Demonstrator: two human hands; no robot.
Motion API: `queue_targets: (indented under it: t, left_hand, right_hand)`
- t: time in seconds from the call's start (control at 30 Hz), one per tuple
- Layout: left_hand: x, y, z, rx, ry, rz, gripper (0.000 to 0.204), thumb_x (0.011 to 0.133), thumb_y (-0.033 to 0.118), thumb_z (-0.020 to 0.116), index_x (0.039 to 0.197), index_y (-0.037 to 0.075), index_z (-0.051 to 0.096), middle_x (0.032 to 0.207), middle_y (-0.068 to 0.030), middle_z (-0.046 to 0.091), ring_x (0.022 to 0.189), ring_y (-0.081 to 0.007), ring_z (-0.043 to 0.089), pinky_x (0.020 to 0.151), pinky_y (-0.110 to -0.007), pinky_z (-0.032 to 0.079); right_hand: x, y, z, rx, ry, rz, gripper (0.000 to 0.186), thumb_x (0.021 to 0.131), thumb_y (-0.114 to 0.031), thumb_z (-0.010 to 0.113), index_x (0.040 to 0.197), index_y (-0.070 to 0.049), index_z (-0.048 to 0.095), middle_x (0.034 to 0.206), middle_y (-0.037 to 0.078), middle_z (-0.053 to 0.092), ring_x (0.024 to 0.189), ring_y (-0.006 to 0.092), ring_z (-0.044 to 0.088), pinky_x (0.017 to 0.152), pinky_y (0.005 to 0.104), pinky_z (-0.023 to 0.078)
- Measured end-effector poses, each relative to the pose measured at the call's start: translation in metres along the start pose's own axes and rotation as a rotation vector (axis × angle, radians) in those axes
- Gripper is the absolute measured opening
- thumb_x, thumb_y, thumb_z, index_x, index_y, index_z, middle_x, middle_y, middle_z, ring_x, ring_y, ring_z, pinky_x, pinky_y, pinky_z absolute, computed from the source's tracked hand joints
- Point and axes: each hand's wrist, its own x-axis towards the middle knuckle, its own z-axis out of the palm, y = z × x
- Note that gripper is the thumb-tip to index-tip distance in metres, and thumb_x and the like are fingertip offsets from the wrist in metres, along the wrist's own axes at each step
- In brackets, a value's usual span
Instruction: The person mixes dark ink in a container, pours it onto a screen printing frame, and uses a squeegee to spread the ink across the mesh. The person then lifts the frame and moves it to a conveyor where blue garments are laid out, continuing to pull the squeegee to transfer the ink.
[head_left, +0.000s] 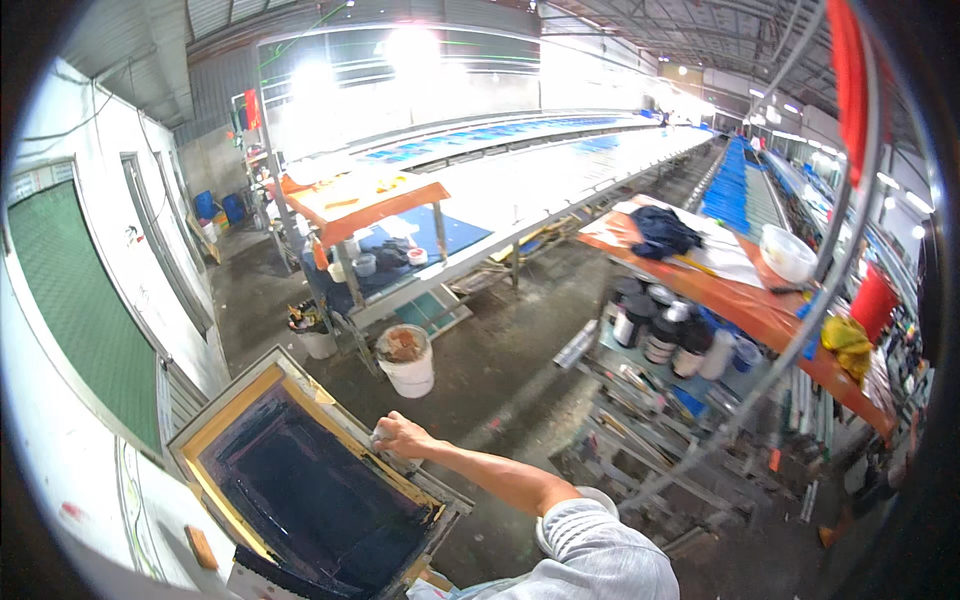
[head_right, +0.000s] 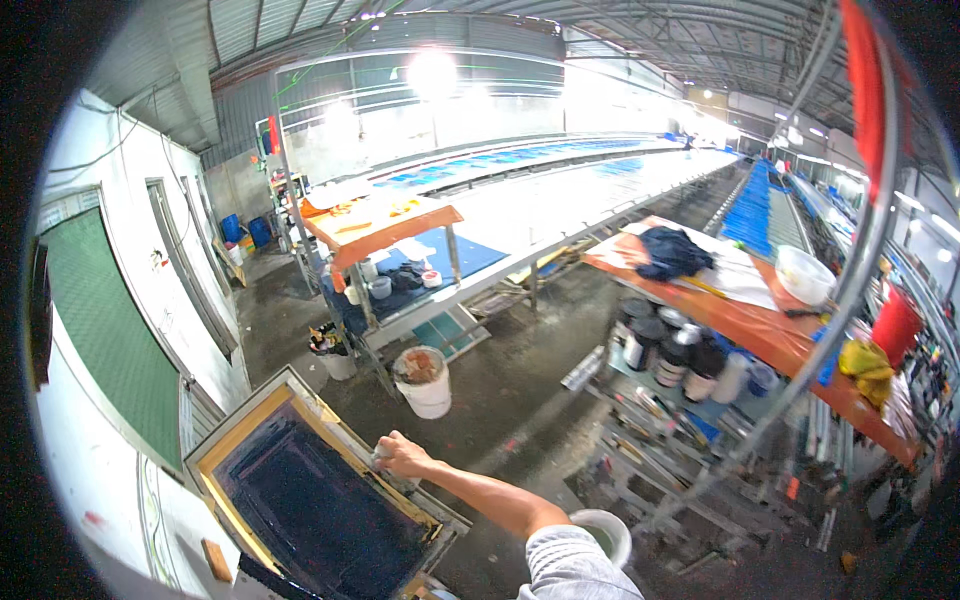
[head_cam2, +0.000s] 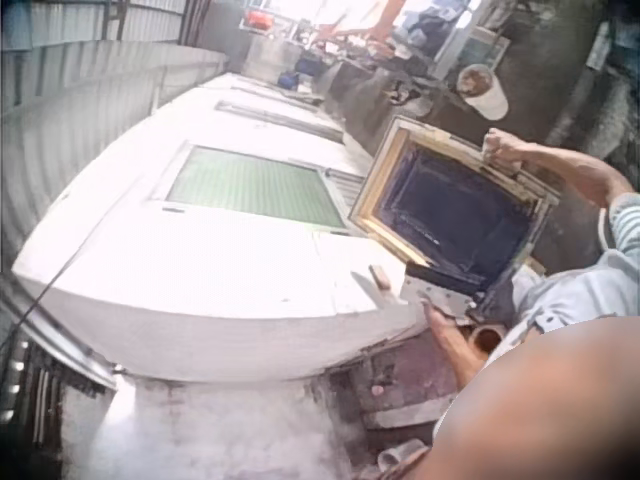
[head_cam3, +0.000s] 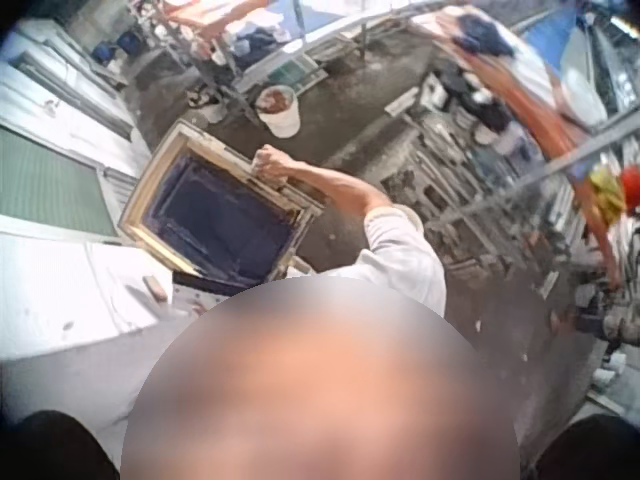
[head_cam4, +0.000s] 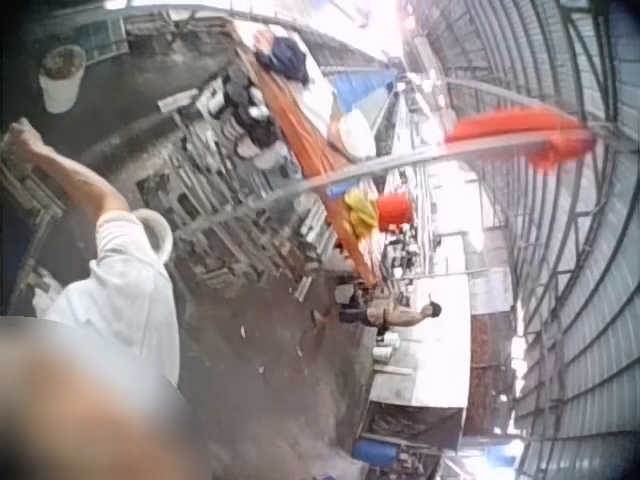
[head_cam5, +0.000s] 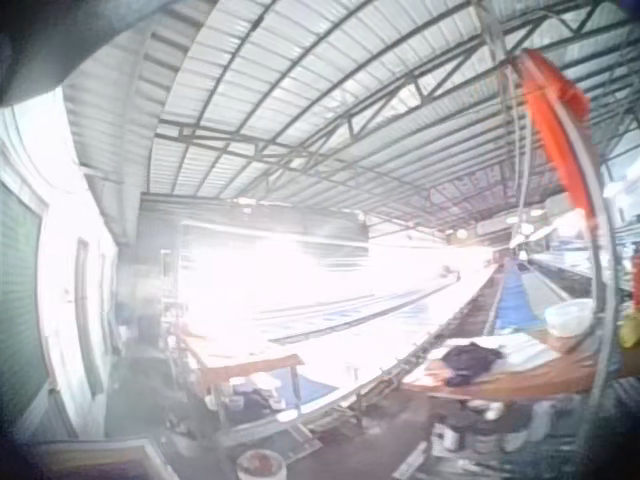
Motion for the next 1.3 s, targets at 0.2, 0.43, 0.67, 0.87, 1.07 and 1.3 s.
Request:
queue_targets:
  t: [0.2,0.43,0.67,0.87,1.07,1.3]
  left_hand:
    - [0.291,0.002,-0.001,-0.277,-0.233,0.108,0.067,0.102,0.057,0.059,0.142,0.004,0.053,0.134,-0.0123,0.064,0.125,-0.0306,0.061,0.106,-0.049,0.05]
    - [0.52,0.13,0.134,-0.22,-0.197,0.047,0.08,0.092,0.061,0.07,0.147,0.006,0.052,0.143,-0.0106,0.062,0.131,-0.0317,0.057,0.112,-0.052,0.044]
    - [0.815,0.184,0.206,-0.201,-0.196,0.016,0.084,0.092,0.065,0.067,0.15,0.008,0.048,0.144,-0.01,0.06,0.13,-0.0321,0.057,0.111,-0.052,0.045]
    - [1.022,0.261,0.282,-0.199,-0.128,0.072,0.088,0.095,0.065,0.063,0.153,0.002,0.042,0.15,-0.0169,0.054,0.136,-0.0385,0.052,0.113,-0.056,0.043]
    - [1.22,0.336,0.34,-0.309,-0.094,0.072,0.069,0.103,0.053,0.058,0.146,0.0,0.049,0.141,-0.0155,0.061,0.129,-0.034,0.059,0.11,-0.051,0.047]
    - [1.511,0.396,0.391,-0.24,-0.025,-0.002,0.069,0.101,0.055,0.06,0.143,0.0,0.052,0.136,-0.0141,0.065,0.123,-0.0299,0.064,0.107,-0.05,0.051]
  right_hand:
    - [0.263,0.041,0.108,0.149,-0.09,0.359,0.033,0.08,-0.023,0.074,0.107,-0.004,0.074,0.104,0.019,0.075,0.1,0.0313,0.072,0.087,0.0459,0.055]
    - [0.487,0.096,0.14,0.292,-0.083,0.589,0.056,0.098,-0.036,0.07,0.143,-0.004,0.061,0.088,0.013,0.07,0.05,0.0143,0.046,0.048,0.0385,0.039]
    - [0.771,0.16,0.202,0.367,-0.097,0.549,0.03,0.098,-0.031,0.071,0.109,-0.004,0.074,0.06,0.004,0.052,0.048,0.0128,0.042,0.047,0.0367,0.034]
    - [1.048,0.205,0.294,0.107,0.076,0.305,0.045,0.09,-0.043,0.075,0.1,0.001,0.075,0.076,0.011,0.068,0.065,0.0217,0.063,0.062,0.0415,0.05]
    - [1.285,0.226,0.36,0.124,0.045,0.239,0.035,0.094,-0.036,0.074,0.092,-0.001,0.076,0.069,0.008,0.066,0.069,0.018,0.061,0.065,0.041,0.049]
    - [1.51,0.283,0.447,0.362,0.029,0.544,0.043,0.093,-0.038,0.073,0.099,0.005,0.077,0.072,0.006,0.066,0.069,0.0164,0.061,0.063,0.0367,0.048]
